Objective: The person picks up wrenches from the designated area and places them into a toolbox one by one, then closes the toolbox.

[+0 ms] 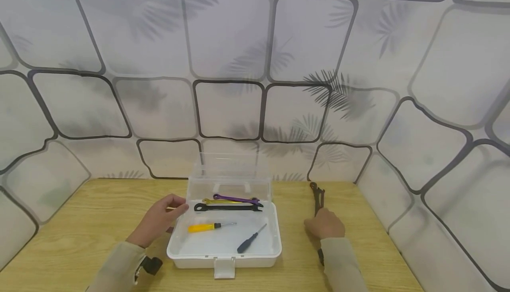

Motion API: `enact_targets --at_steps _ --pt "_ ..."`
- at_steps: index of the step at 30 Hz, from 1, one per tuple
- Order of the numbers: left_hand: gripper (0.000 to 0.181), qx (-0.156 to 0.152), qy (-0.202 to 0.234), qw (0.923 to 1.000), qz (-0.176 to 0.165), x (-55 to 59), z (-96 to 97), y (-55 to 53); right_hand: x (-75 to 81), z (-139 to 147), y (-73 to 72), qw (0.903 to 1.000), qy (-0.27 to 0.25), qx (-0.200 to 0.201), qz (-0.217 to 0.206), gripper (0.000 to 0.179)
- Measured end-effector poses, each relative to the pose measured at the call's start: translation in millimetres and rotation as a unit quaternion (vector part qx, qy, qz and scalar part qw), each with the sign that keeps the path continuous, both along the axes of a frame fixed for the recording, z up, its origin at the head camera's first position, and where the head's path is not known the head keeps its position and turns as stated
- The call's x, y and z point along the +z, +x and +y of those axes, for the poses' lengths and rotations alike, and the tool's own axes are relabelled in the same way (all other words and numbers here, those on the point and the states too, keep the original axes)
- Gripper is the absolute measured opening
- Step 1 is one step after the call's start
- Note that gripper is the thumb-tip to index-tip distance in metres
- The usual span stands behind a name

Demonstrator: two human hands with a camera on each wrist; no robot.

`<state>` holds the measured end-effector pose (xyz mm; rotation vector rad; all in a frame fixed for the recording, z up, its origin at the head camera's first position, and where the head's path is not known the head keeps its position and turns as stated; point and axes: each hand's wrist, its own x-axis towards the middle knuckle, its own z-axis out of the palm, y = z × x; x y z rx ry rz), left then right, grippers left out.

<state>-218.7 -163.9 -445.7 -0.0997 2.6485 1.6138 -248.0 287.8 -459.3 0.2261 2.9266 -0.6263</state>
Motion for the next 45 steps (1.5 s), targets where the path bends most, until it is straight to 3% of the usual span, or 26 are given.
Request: enact_targets --at_steps 8,17,24,29,45 --pt "0.032 0.0 0.0 1.0 0.006 0.1 0.8 0.2 2.4 0 -0.8 0.9997 0.009 0.002 0.021 0.04" --pt "0.035 -0.002 -0.007 1.0 0.004 -0.9 0.0 -1.7 1.6 4 -1.0 0.9985 -0.015 -0.005 0.053 0.041" --pt "0.048 -0.023 -0.012 0.9996 -0.008 5.9 -1.8 -2.0 2.3 5 -2.6 0.9974 -0.023 -0.019 0.065 0.038" --pt "0.048 -0.038 0.0 0.9992 -0.012 9.2 -3.7 -3.9 1.8 6 -4.9 0.9965 -0.014 -0.028 0.078 0.038" --pt "0.048 -0.046 0.014 0.9987 -0.017 9.6 -7.0 -5.2 1.5 2 -4.1 0.9956 -0.021 -0.019 0.089 0.036"
